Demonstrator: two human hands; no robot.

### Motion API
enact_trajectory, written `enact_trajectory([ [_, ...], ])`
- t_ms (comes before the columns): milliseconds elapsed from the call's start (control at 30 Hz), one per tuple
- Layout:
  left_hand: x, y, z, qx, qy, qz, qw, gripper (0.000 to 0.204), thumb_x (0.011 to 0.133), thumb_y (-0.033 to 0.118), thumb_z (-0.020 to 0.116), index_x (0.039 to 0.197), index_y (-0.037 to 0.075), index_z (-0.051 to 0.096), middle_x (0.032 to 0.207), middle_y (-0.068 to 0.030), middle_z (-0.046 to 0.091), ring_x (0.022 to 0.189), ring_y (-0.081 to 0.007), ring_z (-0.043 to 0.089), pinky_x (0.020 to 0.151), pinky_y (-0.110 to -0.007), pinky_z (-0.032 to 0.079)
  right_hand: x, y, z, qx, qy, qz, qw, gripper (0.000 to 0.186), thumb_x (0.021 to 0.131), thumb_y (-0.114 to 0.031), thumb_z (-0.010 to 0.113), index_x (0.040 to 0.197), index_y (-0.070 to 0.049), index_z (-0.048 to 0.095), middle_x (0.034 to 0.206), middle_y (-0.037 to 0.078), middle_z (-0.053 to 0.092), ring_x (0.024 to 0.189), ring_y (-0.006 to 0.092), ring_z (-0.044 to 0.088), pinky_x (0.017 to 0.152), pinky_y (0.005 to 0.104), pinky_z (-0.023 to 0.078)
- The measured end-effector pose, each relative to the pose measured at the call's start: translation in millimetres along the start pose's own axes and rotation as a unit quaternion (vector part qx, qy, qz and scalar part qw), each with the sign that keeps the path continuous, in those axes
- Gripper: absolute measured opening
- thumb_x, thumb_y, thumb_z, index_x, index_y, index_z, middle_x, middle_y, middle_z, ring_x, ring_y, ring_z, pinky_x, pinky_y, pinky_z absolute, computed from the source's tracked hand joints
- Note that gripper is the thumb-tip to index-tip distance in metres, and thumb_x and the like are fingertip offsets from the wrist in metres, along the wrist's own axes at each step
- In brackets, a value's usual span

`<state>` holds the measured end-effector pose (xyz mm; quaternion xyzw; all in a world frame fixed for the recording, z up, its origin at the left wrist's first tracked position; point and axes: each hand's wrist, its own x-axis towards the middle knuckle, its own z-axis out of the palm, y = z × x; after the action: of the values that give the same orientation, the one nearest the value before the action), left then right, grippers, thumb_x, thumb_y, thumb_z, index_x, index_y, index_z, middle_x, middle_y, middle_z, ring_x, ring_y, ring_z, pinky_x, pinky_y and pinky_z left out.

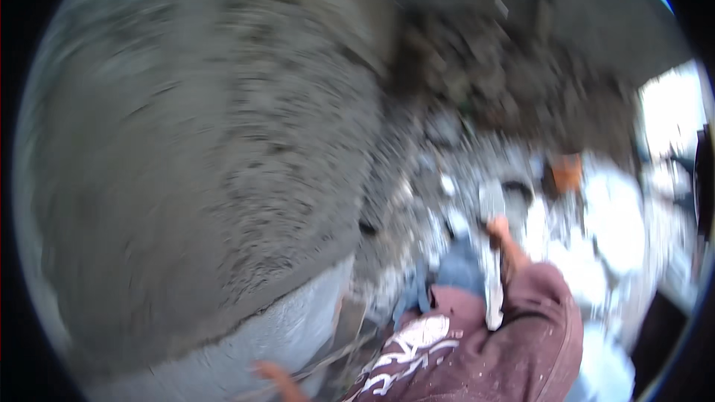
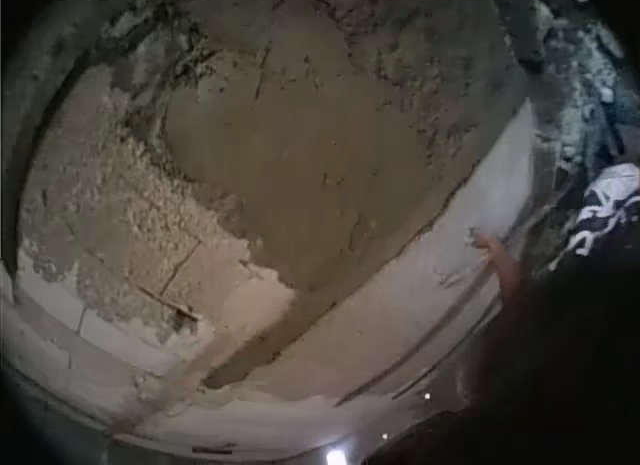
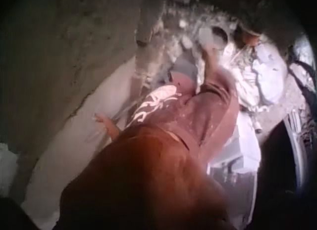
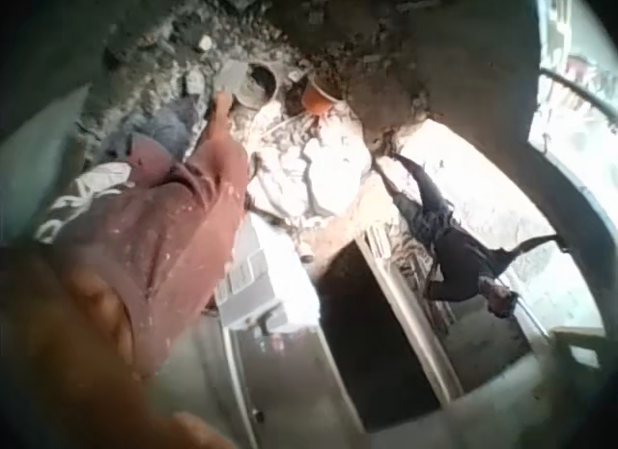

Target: The person levels fresh plaster on a wall using a wooden board, scrapes excess mortar off the board with a trowel, and applies additional mortar from a bucket onto the wall with the trowel.

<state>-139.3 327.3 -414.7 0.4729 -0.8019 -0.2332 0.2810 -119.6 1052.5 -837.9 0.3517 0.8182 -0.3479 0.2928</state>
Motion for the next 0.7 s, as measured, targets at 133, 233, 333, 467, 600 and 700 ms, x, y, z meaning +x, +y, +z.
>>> enact_trajectory([
  [133, -207, -22, 89, 0.292, -0.606, -0.255, 0.694, 0.071, 0.089, 0.045, 0.048, 0.140, 0.005, 0.019, 0.136, -0.0193, 0.036, 0.114, -0.0364, 0.047, 0.083, -0.051, 0.045, -40, 78, 12, 0.042, 0.074, 0.132, 0.988, 0.042, 0.077, -0.036, 0.054, 0.080, 0.005, 0.061, 0.084, 0.029, 0.060, 0.083, 0.0422, 0.060, 0.070, 0.0469, 0.048],
  [233, -301, -28, 162, 0.413, -0.694, -0.183, 0.561, 0.082, 0.084, 0.051, 0.053, 0.140, 0.001, 0.020, 0.140, -0.0226, 0.030, 0.120, -0.0355, 0.043, 0.093, -0.046, 0.040, -13, 128, 25, 0.012, 0.031, 0.267, 0.963, 0.040, 0.082, -0.036, 0.050, 0.096, 0.000, 0.062, 0.102, 0.026, 0.060, 0.099, 0.0410, 0.058, 0.085, 0.0472, 0.046],
  [333, -304, -118, 176, 0.469, -0.676, 0.001, 0.569, 0.083, 0.083, 0.050, 0.054, 0.139, -0.001, 0.021, 0.141, -0.0248, 0.028, 0.124, -0.0359, 0.038, 0.099, -0.042, 0.035, 60, 143, 70, -0.010, -0.005, 0.214, 0.977, 0.040, 0.083, -0.031, 0.046, 0.090, 0.004, 0.061, 0.091, 0.028, 0.061, 0.087, 0.0433, 0.060, 0.080, 0.0476, 0.048],
  [467, -372, -163, 192, 0.462, -0.689, 0.136, 0.542, 0.073, 0.085, 0.045, 0.051, 0.137, 0.000, 0.027, 0.130, -0.0289, 0.040, 0.120, -0.0412, 0.041, 0.098, -0.046, 0.034, 149, 320, 44, -0.183, 0.026, 0.198, 0.963, 0.037, 0.084, -0.028, 0.044, 0.077, 0.000, 0.067, 0.078, 0.022, 0.064, 0.076, 0.0375, 0.063, 0.069, 0.0446, 0.051],
  [600, -355, -152, 187, 0.591, -0.564, 0.063, 0.573, 0.066, 0.086, 0.044, 0.049, 0.134, 0.001, 0.032, 0.120, -0.0288, 0.048, 0.110, -0.0459, 0.047, 0.093, -0.049, 0.037, 193, 226, 137, -0.041, -0.072, 0.216, 0.973, 0.040, 0.083, -0.034, 0.050, 0.098, 0.001, 0.064, 0.099, 0.026, 0.061, 0.097, 0.0398, 0.059, 0.084, 0.0429, 0.048],
  [700, -360, -156, 192, 0.576, -0.587, 0.112, 0.558, 0.067, 0.086, 0.046, 0.048, 0.131, -0.002, 0.035, 0.117, -0.0306, 0.049, 0.109, -0.0462, 0.047, 0.092, -0.049, 0.038, 186, 221, 136, 0.118, 0.028, 0.214, 0.969, 0.044, 0.084, -0.037, 0.048, 0.098, 0.003, 0.063, 0.099, 0.027, 0.060, 0.099, 0.0414, 0.057, 0.084, 0.0447, 0.047],
])
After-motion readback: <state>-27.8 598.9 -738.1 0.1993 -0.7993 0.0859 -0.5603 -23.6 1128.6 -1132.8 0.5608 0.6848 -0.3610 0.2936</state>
